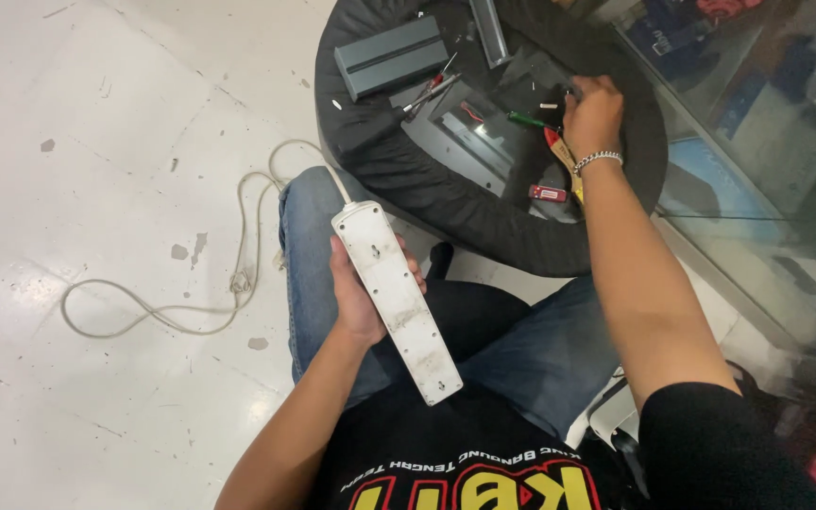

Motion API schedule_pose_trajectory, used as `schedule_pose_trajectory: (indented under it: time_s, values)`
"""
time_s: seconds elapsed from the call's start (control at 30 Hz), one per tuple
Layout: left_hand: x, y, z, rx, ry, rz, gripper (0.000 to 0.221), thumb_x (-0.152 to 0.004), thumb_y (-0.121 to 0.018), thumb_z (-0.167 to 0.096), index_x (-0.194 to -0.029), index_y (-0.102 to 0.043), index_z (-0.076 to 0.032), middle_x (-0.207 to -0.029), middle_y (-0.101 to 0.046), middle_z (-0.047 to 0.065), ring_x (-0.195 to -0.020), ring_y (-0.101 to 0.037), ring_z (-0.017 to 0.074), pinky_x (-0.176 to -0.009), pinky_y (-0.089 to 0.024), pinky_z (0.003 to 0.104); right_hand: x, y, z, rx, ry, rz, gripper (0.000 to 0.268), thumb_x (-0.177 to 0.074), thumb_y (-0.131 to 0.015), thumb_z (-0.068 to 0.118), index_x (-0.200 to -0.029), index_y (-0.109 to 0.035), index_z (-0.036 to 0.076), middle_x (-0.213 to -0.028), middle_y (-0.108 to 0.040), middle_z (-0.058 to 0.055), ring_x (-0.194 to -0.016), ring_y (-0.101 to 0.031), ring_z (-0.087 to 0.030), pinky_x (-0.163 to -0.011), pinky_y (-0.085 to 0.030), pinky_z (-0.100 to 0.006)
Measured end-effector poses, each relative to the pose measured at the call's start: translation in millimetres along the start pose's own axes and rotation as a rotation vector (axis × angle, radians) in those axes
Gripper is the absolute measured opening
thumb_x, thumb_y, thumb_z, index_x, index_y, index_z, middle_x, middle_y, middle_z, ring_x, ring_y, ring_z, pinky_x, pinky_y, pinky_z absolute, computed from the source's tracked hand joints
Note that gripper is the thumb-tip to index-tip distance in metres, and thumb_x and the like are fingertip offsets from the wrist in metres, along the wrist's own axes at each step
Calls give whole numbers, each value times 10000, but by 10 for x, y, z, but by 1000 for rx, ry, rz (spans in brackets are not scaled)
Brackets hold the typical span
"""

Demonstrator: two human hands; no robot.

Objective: Inspecting and repairing the internal wiring of a power strip

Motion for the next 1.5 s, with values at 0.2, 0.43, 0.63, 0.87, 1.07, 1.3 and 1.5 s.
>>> schedule_pose_trajectory:
  time_s: [0.2, 0.43, 0.63, 0.87, 1.07, 1.3, 1.5]
  values:
    - [-56, -59, -25, 67, -35, 0, 833, -789, -416, -863, -1004, -624, -86, -785, -677, 128, -661, -640, 245, -645, -529, 386, -84, -379, -257, 440, 61, 111, 141, -808, -648, 36, -836, -785, 51, -752, -683, -205, -631, -687, -410, -543, -568, -483]
    - [-49, -177, -229, 72, -66, 34, 832, -800, -409, -857, -1005, -629, -81, -801, -675, 130, -664, -645, 246, -653, -534, 388, 394, 454, 962, -204, 66, -170, 248, -809, -831, -66, -969, -686, 57, -815, -707, -85, -715, -701, -234, -655, -539, -386]
    - [-157, -157, -355, 19, -190, -80, 892, -801, -378, -923, -1027, -666, -109, -773, -716, 127, -697, -738, 279, -648, -653, 451, 1336, 1365, 2881, -804, -105, -53, 151, -863, -765, -92, -915, -752, 50, -846, -733, -138, -743, -692, -267, -663, -513, -349]
    - [-83, -292, -439, -86, -259, -61, 903, -804, -345, -919, -1037, -667, -108, -780, -719, 118, -704, -742, 274, -645, -656, 458, 1652, 1815, 3482, -836, 105, -96, 94, -847, -801, -72, -899, -782, 3, -885, -766, -131, -664, -687, -255, -604, -548, -325]
    - [-4, -353, -379, -112, -282, -52, 904, -804, -333, -925, -1044, -653, -114, -782, -718, 104, -704, -741, 259, -646, -656, 437, 1727, 2007, 3625, -661, 266, -194, 141, -831, -763, -118, -896, -775, 7, -885, -741, -128, -671, -682, -279, -607, -570, -351]
    - [55, -327, -427, -102, -308, -76, 912, -794, -348, -923, -1057, -649, -103, -785, -714, 112, -697, -733, 268, -640, -649, 444, 1765, 2034, 3577, -711, 208, -155, 165, -847, -750, -91, -984, -786, -7, -897, -739, -138, -654, -664, -251, -598, -560, -342]
    - [41, -275, -459, -64, -300, -92, 904, -782, -353, -924, -1035, -656, -111, -765, -716, 113, -674, -731, 270, -629, -645, 446, 1633, 1912, 3026, -683, 11, -182, 123, -917, -724, -108, -995, -774, -28, -867, -726, -163, -677, -652, -255, -602, -502, -363]
Point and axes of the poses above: each hand's wrist, its own x-axis away from the middle knuckle, its own y-axis out of the back of the hand, z = x × y, the point moved 8 cm from there along -x, towards the middle knuckle
